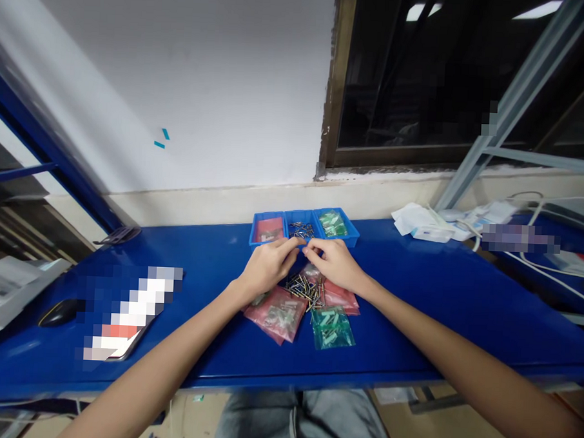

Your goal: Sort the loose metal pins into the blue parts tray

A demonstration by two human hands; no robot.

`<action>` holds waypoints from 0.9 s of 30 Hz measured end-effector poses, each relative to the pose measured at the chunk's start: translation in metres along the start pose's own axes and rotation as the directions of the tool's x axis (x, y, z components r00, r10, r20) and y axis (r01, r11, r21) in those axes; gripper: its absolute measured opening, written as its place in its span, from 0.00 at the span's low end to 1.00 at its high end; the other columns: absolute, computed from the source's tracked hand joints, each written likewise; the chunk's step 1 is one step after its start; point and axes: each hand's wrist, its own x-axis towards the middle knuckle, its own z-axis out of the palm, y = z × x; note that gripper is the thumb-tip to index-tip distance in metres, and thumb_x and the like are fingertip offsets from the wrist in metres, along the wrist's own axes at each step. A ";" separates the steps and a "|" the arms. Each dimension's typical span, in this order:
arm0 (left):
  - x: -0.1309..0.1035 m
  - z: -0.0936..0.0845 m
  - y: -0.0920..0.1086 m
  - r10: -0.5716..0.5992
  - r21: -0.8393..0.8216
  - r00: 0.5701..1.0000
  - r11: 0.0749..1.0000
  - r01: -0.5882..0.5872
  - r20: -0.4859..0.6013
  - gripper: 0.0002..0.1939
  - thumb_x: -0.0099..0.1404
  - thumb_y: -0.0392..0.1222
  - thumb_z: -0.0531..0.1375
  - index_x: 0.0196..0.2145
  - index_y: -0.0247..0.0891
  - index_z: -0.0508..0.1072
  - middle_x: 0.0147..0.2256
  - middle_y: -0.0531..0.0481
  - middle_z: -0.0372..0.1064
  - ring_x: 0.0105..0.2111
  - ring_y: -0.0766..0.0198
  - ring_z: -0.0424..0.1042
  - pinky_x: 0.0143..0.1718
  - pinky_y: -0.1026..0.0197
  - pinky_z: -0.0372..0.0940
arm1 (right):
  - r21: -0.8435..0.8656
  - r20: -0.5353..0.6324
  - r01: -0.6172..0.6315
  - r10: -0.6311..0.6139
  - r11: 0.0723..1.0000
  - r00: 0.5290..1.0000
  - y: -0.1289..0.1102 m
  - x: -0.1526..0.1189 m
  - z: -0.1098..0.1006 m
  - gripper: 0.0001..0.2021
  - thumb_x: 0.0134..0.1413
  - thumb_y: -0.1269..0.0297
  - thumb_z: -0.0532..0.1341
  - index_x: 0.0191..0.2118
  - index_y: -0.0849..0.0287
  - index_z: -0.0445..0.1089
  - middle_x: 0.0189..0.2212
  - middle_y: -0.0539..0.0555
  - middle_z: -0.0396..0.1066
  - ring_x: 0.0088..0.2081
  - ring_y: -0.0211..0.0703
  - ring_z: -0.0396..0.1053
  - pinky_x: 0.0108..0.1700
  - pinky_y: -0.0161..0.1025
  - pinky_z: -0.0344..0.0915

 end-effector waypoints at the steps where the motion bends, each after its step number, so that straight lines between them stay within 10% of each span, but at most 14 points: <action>1: 0.000 0.000 0.001 -0.012 -0.016 1.000 1.000 0.012 -0.013 0.12 0.74 0.39 0.51 0.51 0.39 0.70 0.40 0.46 0.76 0.36 0.63 0.75 0.35 0.61 0.68 | 0.006 0.016 0.001 -0.001 1.000 1.000 0.001 0.000 0.001 0.12 0.64 0.65 0.56 0.29 0.59 0.70 0.22 0.47 0.69 0.24 0.36 0.62 0.31 0.36 0.55; 20: -0.001 0.002 0.000 -0.010 -0.059 0.996 0.998 0.015 0.084 0.11 0.75 0.40 0.50 0.47 0.34 0.69 0.36 0.45 0.76 0.33 0.62 0.76 0.34 0.61 0.68 | 0.026 0.004 0.051 -0.051 0.998 0.999 -0.016 -0.004 -0.003 0.12 0.63 0.65 0.57 0.26 0.58 0.63 0.21 0.45 0.63 0.24 0.35 0.60 0.30 0.35 0.53; 27: 0.001 0.000 -0.001 -0.032 -0.080 0.998 0.996 0.027 -0.063 0.14 0.76 0.41 0.47 0.46 0.34 0.70 0.37 0.45 0.73 0.34 0.64 0.72 0.37 0.60 0.68 | 0.160 -0.058 -0.021 0.031 0.987 0.998 -0.012 -0.001 0.001 0.02 0.57 0.70 0.59 0.37 0.58 0.67 0.25 0.46 0.68 0.24 0.35 0.64 0.29 0.33 0.59</action>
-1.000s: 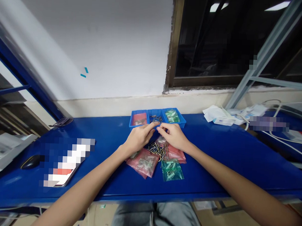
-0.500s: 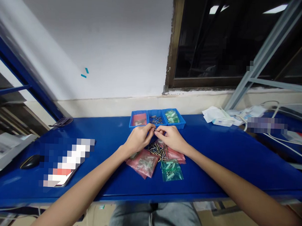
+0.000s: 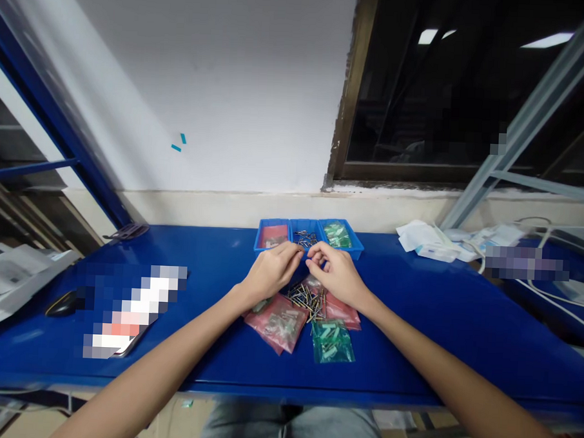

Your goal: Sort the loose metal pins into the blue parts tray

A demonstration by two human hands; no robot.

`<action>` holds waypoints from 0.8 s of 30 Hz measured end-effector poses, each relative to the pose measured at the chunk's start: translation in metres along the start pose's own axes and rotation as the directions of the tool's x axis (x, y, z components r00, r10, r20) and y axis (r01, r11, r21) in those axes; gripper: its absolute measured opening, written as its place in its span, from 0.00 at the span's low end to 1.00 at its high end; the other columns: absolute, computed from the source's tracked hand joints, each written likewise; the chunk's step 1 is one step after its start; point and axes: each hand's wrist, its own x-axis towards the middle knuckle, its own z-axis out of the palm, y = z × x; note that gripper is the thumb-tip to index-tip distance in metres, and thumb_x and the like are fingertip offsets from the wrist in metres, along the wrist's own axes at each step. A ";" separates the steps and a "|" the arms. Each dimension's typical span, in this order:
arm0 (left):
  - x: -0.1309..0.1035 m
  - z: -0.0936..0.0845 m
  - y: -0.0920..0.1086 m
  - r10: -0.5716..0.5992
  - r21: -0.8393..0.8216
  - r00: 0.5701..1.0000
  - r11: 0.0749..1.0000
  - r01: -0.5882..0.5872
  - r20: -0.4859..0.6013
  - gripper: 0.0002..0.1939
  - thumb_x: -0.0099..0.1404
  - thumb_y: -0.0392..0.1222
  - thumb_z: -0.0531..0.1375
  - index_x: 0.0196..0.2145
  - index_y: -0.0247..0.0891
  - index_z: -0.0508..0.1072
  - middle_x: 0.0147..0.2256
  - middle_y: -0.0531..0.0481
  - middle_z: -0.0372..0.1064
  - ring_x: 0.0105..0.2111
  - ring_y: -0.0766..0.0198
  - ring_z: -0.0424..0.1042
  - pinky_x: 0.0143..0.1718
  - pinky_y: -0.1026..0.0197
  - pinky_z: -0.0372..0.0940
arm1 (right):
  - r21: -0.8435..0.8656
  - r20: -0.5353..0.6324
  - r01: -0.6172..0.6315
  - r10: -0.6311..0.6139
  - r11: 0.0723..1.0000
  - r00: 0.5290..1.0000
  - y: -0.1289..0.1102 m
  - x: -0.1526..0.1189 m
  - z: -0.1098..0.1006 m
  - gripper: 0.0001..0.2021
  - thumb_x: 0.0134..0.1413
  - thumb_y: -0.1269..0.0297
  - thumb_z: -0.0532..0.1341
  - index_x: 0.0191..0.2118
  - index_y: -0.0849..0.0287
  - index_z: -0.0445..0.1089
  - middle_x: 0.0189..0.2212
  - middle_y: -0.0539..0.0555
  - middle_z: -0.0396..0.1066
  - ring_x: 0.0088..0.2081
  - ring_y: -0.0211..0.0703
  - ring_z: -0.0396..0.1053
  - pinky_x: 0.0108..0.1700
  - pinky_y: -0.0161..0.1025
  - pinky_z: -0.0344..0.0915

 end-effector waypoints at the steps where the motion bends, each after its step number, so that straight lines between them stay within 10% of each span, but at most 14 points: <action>1: 0.001 -0.001 0.001 0.005 -0.033 1.000 0.999 -0.005 -0.022 0.14 0.76 0.41 0.47 0.46 0.34 0.70 0.37 0.45 0.73 0.35 0.63 0.72 0.38 0.59 0.68 | -0.010 -0.011 -0.002 0.002 1.000 1.000 0.001 0.000 0.001 0.03 0.56 0.70 0.60 0.37 0.58 0.68 0.25 0.47 0.68 0.25 0.35 0.64 0.30 0.33 0.59; 6: 0.002 -0.001 0.012 0.007 -0.204 0.998 0.979 -0.020 -0.064 0.13 0.76 0.40 0.48 0.44 0.34 0.71 0.37 0.45 0.73 0.36 0.63 0.72 0.40 0.58 0.68 | -0.031 -0.002 -0.004 0.004 1.000 1.000 -0.001 0.000 0.005 0.04 0.56 0.71 0.60 0.30 0.59 0.69 0.23 0.48 0.67 0.26 0.37 0.63 0.32 0.36 0.60; 11: 0.001 -0.002 0.021 0.000 -0.288 0.984 0.956 -0.052 -0.178 0.13 0.76 0.41 0.49 0.47 0.36 0.73 0.40 0.44 0.75 0.40 0.61 0.73 0.43 0.57 0.68 | 0.343 0.077 -0.085 0.063 0.936 0.995 -0.009 0.001 0.004 0.10 0.59 0.58 0.60 0.36 0.60 0.72 0.30 0.52 0.72 0.31 0.40 0.68 0.33 0.37 0.65; 24: -0.001 0.002 0.003 0.082 0.116 0.966 0.992 -0.055 -0.247 0.13 0.73 0.40 0.54 0.52 0.43 0.72 0.35 0.49 0.59 0.32 0.65 0.63 0.31 0.63 0.64 | 0.185 -0.020 -0.042 0.047 0.982 0.999 0.001 0.000 0.001 0.11 0.62 0.62 0.57 0.31 0.59 0.71 0.26 0.51 0.71 0.29 0.39 0.68 0.32 0.36 0.63</action>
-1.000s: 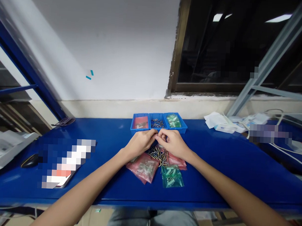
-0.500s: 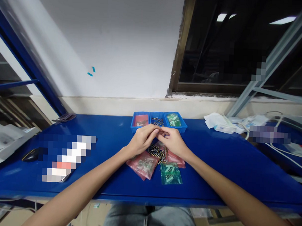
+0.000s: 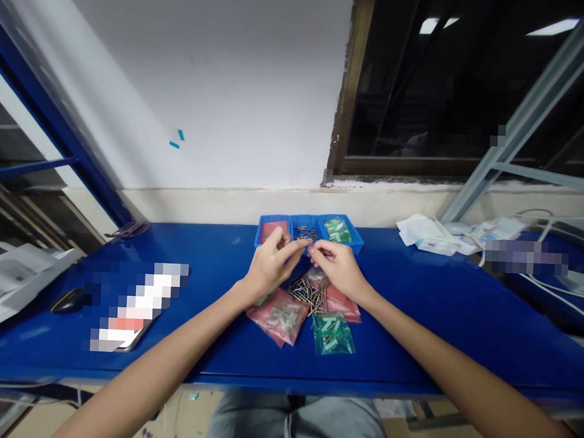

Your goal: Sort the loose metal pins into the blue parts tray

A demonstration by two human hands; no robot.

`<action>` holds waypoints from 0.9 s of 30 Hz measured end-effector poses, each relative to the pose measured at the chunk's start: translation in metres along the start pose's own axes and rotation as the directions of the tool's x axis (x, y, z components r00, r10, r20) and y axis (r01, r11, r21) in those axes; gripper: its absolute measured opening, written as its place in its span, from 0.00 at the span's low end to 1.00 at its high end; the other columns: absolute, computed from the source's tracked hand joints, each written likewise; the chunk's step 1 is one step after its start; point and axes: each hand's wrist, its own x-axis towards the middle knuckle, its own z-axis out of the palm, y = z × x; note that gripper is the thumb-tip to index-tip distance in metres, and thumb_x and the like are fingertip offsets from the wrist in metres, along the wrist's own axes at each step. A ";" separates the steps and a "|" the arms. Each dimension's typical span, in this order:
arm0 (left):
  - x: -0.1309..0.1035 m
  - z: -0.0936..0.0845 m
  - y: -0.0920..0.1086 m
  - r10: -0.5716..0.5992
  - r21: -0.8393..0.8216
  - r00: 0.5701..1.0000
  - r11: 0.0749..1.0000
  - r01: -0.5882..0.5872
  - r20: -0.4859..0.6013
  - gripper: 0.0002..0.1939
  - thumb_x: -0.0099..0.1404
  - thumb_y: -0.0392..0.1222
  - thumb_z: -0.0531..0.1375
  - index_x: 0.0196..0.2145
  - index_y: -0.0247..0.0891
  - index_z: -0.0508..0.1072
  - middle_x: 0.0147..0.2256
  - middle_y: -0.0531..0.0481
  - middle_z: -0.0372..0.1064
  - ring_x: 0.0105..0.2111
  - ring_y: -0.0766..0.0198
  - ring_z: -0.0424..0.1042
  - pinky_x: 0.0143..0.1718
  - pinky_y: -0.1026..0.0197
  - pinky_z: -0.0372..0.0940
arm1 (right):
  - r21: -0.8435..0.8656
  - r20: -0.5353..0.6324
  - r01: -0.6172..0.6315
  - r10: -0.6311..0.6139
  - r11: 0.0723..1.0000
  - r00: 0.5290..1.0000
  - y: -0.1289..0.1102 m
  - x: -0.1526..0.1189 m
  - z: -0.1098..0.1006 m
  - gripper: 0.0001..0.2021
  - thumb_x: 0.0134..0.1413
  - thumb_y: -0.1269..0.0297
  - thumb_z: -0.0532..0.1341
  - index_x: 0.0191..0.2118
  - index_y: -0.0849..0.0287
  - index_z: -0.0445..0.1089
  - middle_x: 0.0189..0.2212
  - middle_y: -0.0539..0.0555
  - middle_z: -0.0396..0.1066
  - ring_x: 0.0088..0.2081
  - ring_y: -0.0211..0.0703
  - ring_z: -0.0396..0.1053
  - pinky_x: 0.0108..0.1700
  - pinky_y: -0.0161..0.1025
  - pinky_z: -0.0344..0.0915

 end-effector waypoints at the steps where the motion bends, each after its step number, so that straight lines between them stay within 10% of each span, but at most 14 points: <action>1: 0.000 0.001 -0.001 0.006 0.029 1.000 1.000 -0.007 0.030 0.14 0.73 0.39 0.54 0.54 0.43 0.71 0.36 0.49 0.60 0.32 0.65 0.63 0.31 0.63 0.65 | -0.038 -0.012 0.015 -0.015 0.999 1.000 0.000 0.000 -0.001 0.10 0.62 0.63 0.57 0.31 0.59 0.71 0.26 0.50 0.71 0.29 0.39 0.67 0.32 0.36 0.62; 12: 0.001 -0.001 -0.003 0.032 0.054 0.997 0.998 -0.036 0.070 0.08 0.72 0.40 0.56 0.43 0.37 0.74 0.37 0.47 0.70 0.36 0.63 0.71 0.36 0.62 0.68 | -0.039 0.027 -0.030 0.031 0.999 0.999 -0.001 0.000 0.001 0.09 0.60 0.64 0.58 0.30 0.59 0.72 0.26 0.50 0.72 0.29 0.40 0.68 0.33 0.36 0.63; 19: 0.007 -0.002 -0.003 -0.186 -0.192 0.982 0.963 0.189 0.032 0.05 0.67 0.37 0.60 0.39 0.37 0.76 0.32 0.50 0.74 0.32 0.64 0.74 0.37 0.61 0.69 | -0.026 -0.107 -0.019 0.017 0.999 0.994 0.001 0.001 0.003 0.09 0.62 0.61 0.59 0.42 0.58 0.73 0.37 0.54 0.75 0.38 0.44 0.72 0.35 0.37 0.65; 27: 0.007 -0.001 0.005 -0.262 -0.472 0.946 0.820 0.323 0.193 0.05 0.66 0.36 0.61 0.39 0.35 0.77 0.33 0.49 0.77 0.31 0.66 0.75 0.34 0.64 0.69 | -0.237 0.007 0.111 -0.113 0.965 0.994 0.006 -0.003 0.008 0.05 0.62 0.71 0.59 0.36 0.58 0.72 0.34 0.51 0.73 0.36 0.42 0.70 0.40 0.38 0.64</action>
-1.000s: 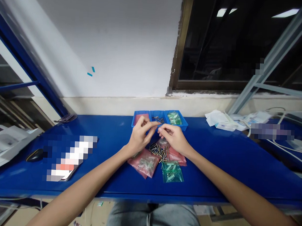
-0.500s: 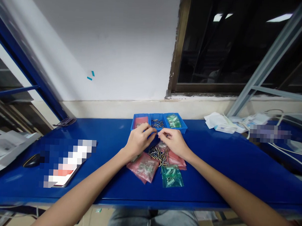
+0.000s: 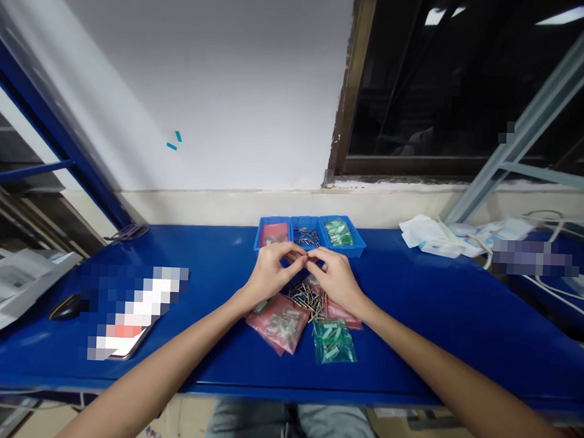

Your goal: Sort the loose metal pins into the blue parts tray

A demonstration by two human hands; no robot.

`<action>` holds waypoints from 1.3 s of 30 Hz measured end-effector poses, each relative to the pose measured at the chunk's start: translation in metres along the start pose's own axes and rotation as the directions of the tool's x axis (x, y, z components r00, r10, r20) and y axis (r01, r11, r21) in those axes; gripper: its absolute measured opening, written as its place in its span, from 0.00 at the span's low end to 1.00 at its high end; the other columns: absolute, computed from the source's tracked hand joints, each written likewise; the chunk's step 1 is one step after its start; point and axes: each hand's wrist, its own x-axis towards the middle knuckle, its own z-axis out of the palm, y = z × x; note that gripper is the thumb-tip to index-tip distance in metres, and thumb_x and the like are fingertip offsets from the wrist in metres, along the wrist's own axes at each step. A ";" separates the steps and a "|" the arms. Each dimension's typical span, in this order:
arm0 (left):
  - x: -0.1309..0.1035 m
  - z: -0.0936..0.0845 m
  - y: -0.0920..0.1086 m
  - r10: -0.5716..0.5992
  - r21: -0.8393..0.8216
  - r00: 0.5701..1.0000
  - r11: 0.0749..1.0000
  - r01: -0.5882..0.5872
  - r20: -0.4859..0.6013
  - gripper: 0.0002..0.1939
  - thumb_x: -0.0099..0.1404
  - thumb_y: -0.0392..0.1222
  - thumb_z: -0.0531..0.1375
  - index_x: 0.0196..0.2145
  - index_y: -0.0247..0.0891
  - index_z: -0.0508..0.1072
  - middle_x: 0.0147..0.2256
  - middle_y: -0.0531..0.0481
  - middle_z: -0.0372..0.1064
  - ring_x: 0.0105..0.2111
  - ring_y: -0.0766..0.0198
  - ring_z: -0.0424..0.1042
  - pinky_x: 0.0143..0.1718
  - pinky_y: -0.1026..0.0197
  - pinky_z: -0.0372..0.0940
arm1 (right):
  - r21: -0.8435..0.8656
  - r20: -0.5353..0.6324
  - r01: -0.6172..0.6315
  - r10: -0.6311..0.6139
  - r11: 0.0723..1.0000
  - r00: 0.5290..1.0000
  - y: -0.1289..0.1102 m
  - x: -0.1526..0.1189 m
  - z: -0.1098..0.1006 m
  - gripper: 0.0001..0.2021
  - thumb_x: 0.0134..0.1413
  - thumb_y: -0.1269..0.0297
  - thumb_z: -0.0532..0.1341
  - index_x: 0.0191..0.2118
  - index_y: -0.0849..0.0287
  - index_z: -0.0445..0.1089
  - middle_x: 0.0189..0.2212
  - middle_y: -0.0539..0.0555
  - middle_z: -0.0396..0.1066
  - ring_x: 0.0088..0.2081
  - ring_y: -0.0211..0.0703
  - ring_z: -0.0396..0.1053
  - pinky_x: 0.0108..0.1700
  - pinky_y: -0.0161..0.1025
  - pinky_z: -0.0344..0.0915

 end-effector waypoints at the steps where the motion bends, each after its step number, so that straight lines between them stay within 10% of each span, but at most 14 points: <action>1: 0.000 0.000 0.001 0.007 -0.001 1.000 1.000 -0.007 0.009 0.05 0.66 0.37 0.61 0.38 0.35 0.77 0.32 0.49 0.76 0.30 0.66 0.75 0.33 0.64 0.69 | -0.030 0.011 0.024 -0.024 0.999 1.000 0.000 -0.001 0.000 0.06 0.63 0.71 0.58 0.36 0.58 0.71 0.34 0.52 0.73 0.36 0.42 0.70 0.40 0.39 0.64; 8: 0.003 -0.010 0.002 0.053 0.070 0.990 0.996 -0.062 0.133 0.04 0.65 0.36 0.59 0.36 0.34 0.73 0.30 0.51 0.73 0.28 0.68 0.70 0.29 0.66 0.64 | -0.345 0.120 0.214 -0.183 0.914 0.976 0.004 -0.010 0.000 0.12 0.68 0.69 0.51 0.36 0.60 0.72 0.33 0.56 0.71 0.39 0.46 0.65 0.44 0.42 0.62; 18: 0.007 -0.025 -0.012 0.093 0.237 0.984 0.970 -0.055 -0.153 0.05 0.69 0.36 0.55 0.41 0.35 0.69 0.28 0.53 0.67 0.24 0.70 0.64 0.27 0.66 0.61 | -0.675 0.107 0.143 -0.095 0.724 0.990 0.010 0.046 -0.007 0.13 0.66 0.63 0.54 0.40 0.63 0.75 0.44 0.63 0.72 0.50 0.58 0.62 0.49 0.52 0.59; 26: 0.004 -0.027 -0.021 0.169 0.447 0.975 0.868 -0.215 0.142 0.09 0.71 0.35 0.51 0.46 0.36 0.68 0.38 0.46 0.70 0.34 0.64 0.70 0.36 0.61 0.66 | -0.513 0.211 0.235 -0.145 0.826 0.967 0.005 0.008 -0.022 0.13 0.68 0.64 0.52 0.47 0.61 0.72 0.43 0.59 0.71 0.47 0.51 0.64 0.51 0.49 0.62; 32: 0.002 -0.022 -0.010 -0.016 0.526 0.867 0.801 -0.288 0.499 0.08 0.66 0.33 0.53 0.41 0.35 0.70 0.33 0.47 0.73 0.29 0.62 0.72 0.30 0.61 0.63 | -0.419 0.287 0.208 -0.088 0.884 0.954 0.013 -0.003 -0.017 0.12 0.68 0.70 0.51 0.43 0.60 0.73 0.38 0.57 0.73 0.42 0.47 0.67 0.48 0.45 0.64; 39: 0.002 -0.025 -0.009 -0.083 0.489 0.816 0.833 -0.259 0.572 0.06 0.64 0.37 0.57 0.38 0.37 0.74 0.33 0.46 0.75 0.30 0.60 0.73 0.30 0.61 0.62 | -0.410 0.326 0.203 -0.066 0.889 0.943 0.015 -0.008 -0.004 0.10 0.66 0.71 0.54 0.37 0.60 0.73 0.35 0.56 0.73 0.41 0.47 0.67 0.46 0.45 0.63</action>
